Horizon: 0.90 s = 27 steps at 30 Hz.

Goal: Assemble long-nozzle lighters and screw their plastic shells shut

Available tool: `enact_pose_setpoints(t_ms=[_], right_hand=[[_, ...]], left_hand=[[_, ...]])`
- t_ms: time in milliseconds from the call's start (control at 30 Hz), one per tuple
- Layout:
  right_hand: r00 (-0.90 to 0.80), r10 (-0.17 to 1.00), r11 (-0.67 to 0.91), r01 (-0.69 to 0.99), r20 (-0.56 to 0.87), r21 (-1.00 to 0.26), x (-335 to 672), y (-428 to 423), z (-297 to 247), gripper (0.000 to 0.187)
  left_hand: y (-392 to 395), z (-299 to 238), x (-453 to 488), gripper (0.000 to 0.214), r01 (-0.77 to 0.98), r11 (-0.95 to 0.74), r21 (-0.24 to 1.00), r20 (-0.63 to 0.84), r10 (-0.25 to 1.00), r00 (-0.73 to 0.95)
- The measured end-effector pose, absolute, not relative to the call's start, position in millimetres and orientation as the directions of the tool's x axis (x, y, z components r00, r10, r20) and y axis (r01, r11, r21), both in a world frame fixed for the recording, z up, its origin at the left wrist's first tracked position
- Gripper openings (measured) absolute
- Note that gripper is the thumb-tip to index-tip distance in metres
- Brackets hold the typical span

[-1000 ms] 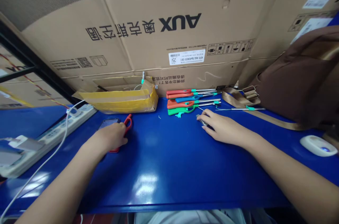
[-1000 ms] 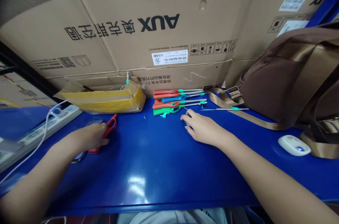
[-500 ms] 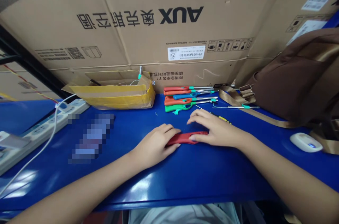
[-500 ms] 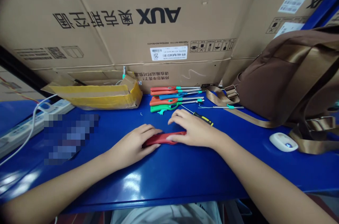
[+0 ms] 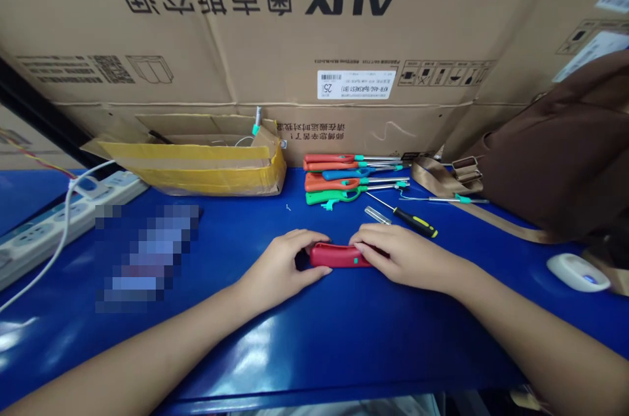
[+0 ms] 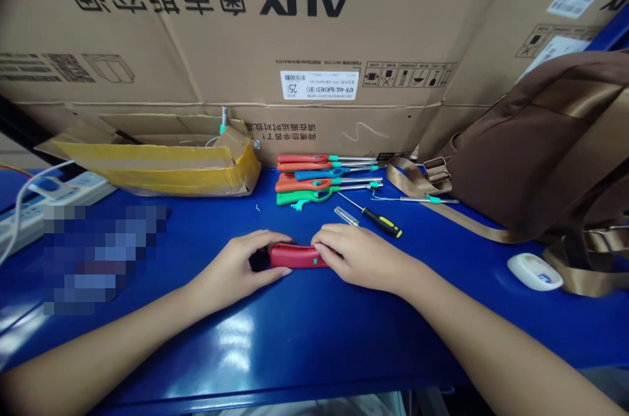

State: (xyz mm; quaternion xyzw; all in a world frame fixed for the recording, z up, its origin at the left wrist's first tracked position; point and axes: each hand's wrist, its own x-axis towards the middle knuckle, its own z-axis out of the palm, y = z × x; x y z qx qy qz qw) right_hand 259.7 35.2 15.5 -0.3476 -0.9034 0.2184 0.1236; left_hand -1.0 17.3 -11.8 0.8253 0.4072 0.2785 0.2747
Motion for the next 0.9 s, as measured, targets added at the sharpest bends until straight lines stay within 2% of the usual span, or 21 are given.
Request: enact_pose_setpoints(t_ms=[100, 200, 333, 400, 500, 633, 700, 833, 900], right_hand=[[-0.725, 0.679, 0.676, 0.556, 0.115, -0.483, 263, 40, 10, 0.019], [-0.744, 0.651, 0.704, 0.519, 0.149, -0.485, 266, 42, 7, 0.016], [-0.744, 0.624, 0.763, 0.511, 0.241, -0.397, 266, 38, 14, 0.015], [-0.75, 0.62, 0.77, 0.527, 0.229, -0.36, 266, 36, 19, 0.013], [-0.759, 0.634, 0.746, 0.548, 0.151, -0.379, 266, 36, 23, 0.015], [-0.766, 0.63, 0.731, 0.531, 0.127, -0.428, 268, 37, 20, 0.021], [-0.754, 0.627, 0.742, 0.502, 0.196, -0.444, 269, 38, 18, 0.023], [-0.648, 0.626, 0.776, 0.458, 0.434, -0.435, 272, 39, 21, 0.023], [-0.597, 0.644, 0.761, 0.442, 0.478, -0.475, 273, 40, 25, 0.022]], left_hand=[[16, -12, 0, 0.049, 0.519, -0.528, 0.673, 0.24, 0.819, 0.522], [14, -11, 0, 0.04, 0.515, -0.556, 0.653, 0.257, 0.801, 0.54], [13, -11, -1, 0.034, 0.496, -0.551, 0.671, 0.303, 0.814, 0.496], [13, -11, -1, 0.037, 0.491, -0.542, 0.682, 0.301, 0.82, 0.487], [12, -11, -1, 0.04, 0.495, -0.544, 0.677, 0.296, 0.818, 0.494], [13, -11, -1, 0.029, 0.503, -0.551, 0.666, 0.29, 0.812, 0.506], [13, -11, -1, 0.027, 0.502, -0.547, 0.67, 0.285, 0.814, 0.506], [14, -12, -1, 0.025, 0.526, -0.537, 0.66, 0.288, 0.827, 0.483], [15, -14, -2, 0.028, 0.548, -0.53, 0.647, 0.288, 0.835, 0.468]])
